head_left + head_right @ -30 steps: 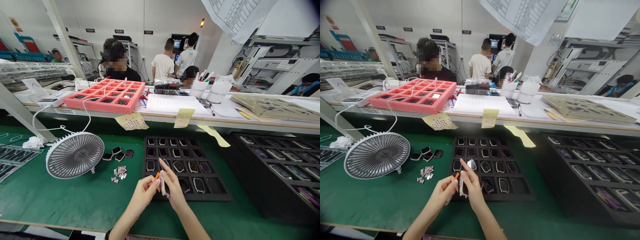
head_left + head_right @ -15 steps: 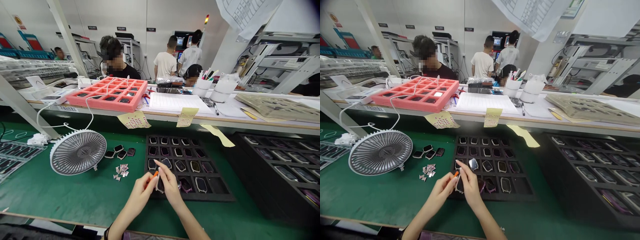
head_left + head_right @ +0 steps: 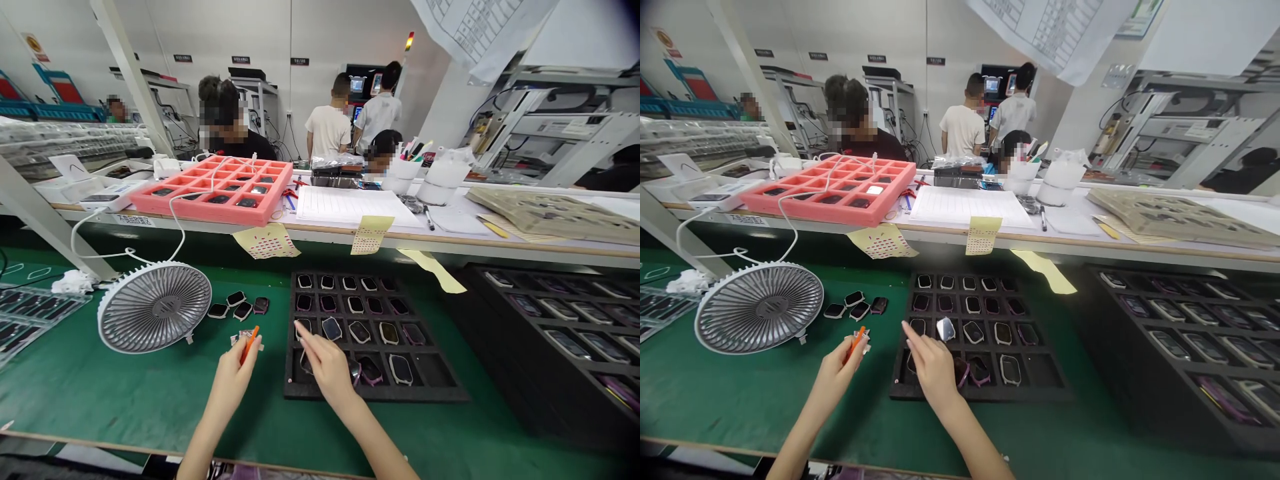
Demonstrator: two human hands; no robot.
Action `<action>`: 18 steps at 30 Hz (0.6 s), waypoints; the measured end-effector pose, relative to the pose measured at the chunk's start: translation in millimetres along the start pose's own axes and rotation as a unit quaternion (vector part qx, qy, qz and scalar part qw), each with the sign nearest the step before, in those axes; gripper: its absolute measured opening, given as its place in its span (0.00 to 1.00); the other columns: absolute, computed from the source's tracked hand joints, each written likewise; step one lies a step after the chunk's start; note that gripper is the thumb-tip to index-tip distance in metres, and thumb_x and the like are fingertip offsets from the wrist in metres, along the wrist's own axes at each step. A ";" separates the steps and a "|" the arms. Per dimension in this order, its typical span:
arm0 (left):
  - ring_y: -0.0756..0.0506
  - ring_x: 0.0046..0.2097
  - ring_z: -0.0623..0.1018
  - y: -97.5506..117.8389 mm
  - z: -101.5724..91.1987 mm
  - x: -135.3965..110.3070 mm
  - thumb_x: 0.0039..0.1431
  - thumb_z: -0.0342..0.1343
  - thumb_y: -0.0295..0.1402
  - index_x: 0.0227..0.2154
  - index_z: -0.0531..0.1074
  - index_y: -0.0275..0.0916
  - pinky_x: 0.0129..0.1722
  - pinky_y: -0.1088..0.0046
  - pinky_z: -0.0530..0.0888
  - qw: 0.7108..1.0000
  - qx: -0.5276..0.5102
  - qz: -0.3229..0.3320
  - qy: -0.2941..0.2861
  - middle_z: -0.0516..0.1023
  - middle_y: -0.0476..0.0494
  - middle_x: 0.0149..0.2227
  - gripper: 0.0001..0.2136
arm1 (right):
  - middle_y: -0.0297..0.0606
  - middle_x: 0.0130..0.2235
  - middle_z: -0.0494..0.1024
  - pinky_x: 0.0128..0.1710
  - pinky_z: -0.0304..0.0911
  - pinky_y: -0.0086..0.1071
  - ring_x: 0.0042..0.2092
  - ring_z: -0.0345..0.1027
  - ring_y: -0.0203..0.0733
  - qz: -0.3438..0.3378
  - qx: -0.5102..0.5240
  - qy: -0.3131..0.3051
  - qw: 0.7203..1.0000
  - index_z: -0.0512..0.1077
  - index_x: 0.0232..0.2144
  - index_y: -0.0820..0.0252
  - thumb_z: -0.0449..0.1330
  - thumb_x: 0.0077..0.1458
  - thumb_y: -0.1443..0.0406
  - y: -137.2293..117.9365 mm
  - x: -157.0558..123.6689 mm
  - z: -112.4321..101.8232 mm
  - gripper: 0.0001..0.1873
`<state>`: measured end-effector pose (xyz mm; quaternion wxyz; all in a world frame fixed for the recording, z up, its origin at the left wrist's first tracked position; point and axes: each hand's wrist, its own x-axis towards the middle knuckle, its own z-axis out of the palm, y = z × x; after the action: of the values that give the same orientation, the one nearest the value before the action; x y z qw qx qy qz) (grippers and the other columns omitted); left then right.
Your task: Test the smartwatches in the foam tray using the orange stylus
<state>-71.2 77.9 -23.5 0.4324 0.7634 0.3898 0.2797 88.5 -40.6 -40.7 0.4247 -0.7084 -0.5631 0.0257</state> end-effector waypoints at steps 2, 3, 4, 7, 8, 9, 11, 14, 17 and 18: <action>0.51 0.21 0.58 -5.7 -0.1 -3.2 0.57 0.45 0.47 0.20 0.58 0.41 0.22 0.77 0.57 0.998 0.053 0.006 -0.014 0.55 0.56 0.19 0.17 | 0.37 0.28 0.77 0.35 0.63 0.34 0.32 0.67 0.42 -0.043 -0.065 -0.053 0.996 0.65 0.56 0.53 0.45 0.65 0.65 -0.3 2.3 8.3 0.20; 0.51 0.21 0.59 -7.6 0.8 -5.0 0.58 0.45 0.47 0.20 0.57 0.41 0.22 0.77 0.57 0.997 0.071 0.009 -0.018 0.55 0.56 0.18 0.17 | 0.37 0.27 0.76 0.35 0.63 0.35 0.32 0.67 0.42 -0.058 -0.088 -0.077 0.991 0.66 0.55 0.53 0.45 0.64 0.65 -1.5 3.2 9.4 0.19; 0.51 0.21 0.59 -9.0 1.6 -6.6 0.58 0.44 0.47 0.20 0.56 0.41 0.22 0.77 0.57 0.996 0.086 0.011 -0.022 0.55 0.56 0.18 0.18 | 0.37 0.27 0.76 0.37 0.63 0.36 0.33 0.67 0.42 -0.068 -0.106 -0.095 0.988 0.66 0.55 0.52 0.46 0.64 0.65 -3.0 3.8 7.4 0.19; 0.50 0.19 0.61 -10.5 0.3 -7.6 0.58 0.42 0.48 0.19 0.55 0.42 0.21 0.77 0.57 0.991 0.129 0.001 -0.032 0.56 0.55 0.17 0.18 | 0.39 0.35 0.75 0.45 0.63 0.42 0.40 0.68 0.44 -0.080 -0.155 -0.118 0.978 0.61 0.58 0.50 0.51 0.62 0.62 -6.3 0.6 -16.6 0.22; 0.50 0.19 0.62 -10.8 -1.8 -6.7 0.58 0.42 0.48 0.19 0.56 0.42 0.21 0.77 0.57 0.989 0.145 -0.006 -0.032 0.57 0.55 0.16 0.18 | 0.40 0.40 0.74 0.51 0.60 0.46 0.45 0.67 0.46 -0.086 -0.170 -0.125 0.974 0.57 0.60 0.49 0.54 0.60 0.59 -5.7 -2.8 -28.9 0.26; 0.49 0.19 0.63 -11.2 -4.6 -5.4 0.58 0.42 0.47 0.20 0.57 0.42 0.21 0.77 0.57 0.987 0.160 -0.015 -0.032 0.58 0.55 0.16 0.17 | 0.41 0.47 0.72 0.56 0.54 0.50 0.51 0.64 0.49 -0.092 -0.184 -0.131 0.970 0.55 0.61 0.47 0.57 0.57 0.57 -3.6 -7.5 -41.9 0.31; 0.48 0.19 0.66 -13.2 -11.5 -2.4 0.58 0.41 0.46 0.22 0.61 0.42 0.21 0.77 0.58 0.980 0.192 -0.041 -0.024 0.61 0.53 0.16 0.16 | 0.43 0.59 0.62 0.59 0.46 0.56 0.61 0.52 0.56 -0.082 -0.219 -0.151 0.961 0.47 0.63 0.46 0.63 0.48 0.52 5.1 -20.2 -65.4 0.45; 0.45 0.21 0.71 -18.9 -21.5 1.3 0.58 0.42 0.44 0.26 0.63 0.43 0.22 0.78 0.61 0.969 0.230 -0.090 -0.003 0.68 0.50 0.19 0.13 | 0.43 0.65 0.49 0.59 0.42 0.61 0.65 0.39 0.63 -0.024 -0.287 -0.166 0.943 0.40 0.64 0.46 0.70 0.38 0.53 24.6 -41.1 -85.5 0.59; 0.44 0.24 0.74 -24.3 -27.8 2.5 0.59 0.41 0.46 0.29 0.64 0.43 0.23 0.78 0.64 0.968 0.223 -0.116 0.004 0.73 0.47 0.23 0.14 | 0.45 0.66 0.46 0.59 0.43 0.60 0.65 0.35 0.64 -0.005 -0.331 -0.158 0.930 0.40 0.65 0.48 0.72 0.34 0.58 41.1 -51.2 -87.4 0.63; 0.45 0.25 0.75 -25.2 -29.1 2.4 0.59 0.41 0.46 0.29 0.65 0.43 0.24 0.78 0.65 0.970 0.215 -0.116 0.002 0.74 0.47 0.24 0.14 | 0.46 0.66 0.45 0.59 0.42 0.60 0.65 0.34 0.64 -0.010 -0.335 -0.155 0.929 0.40 0.65 0.49 0.73 0.32 0.57 45.2 -50.5 -86.0 0.63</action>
<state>-101.1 100.9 -31.8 0.2870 0.7877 0.5273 0.1384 149.4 -131.4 -36.7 0.0708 -0.7913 -0.6045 -0.0594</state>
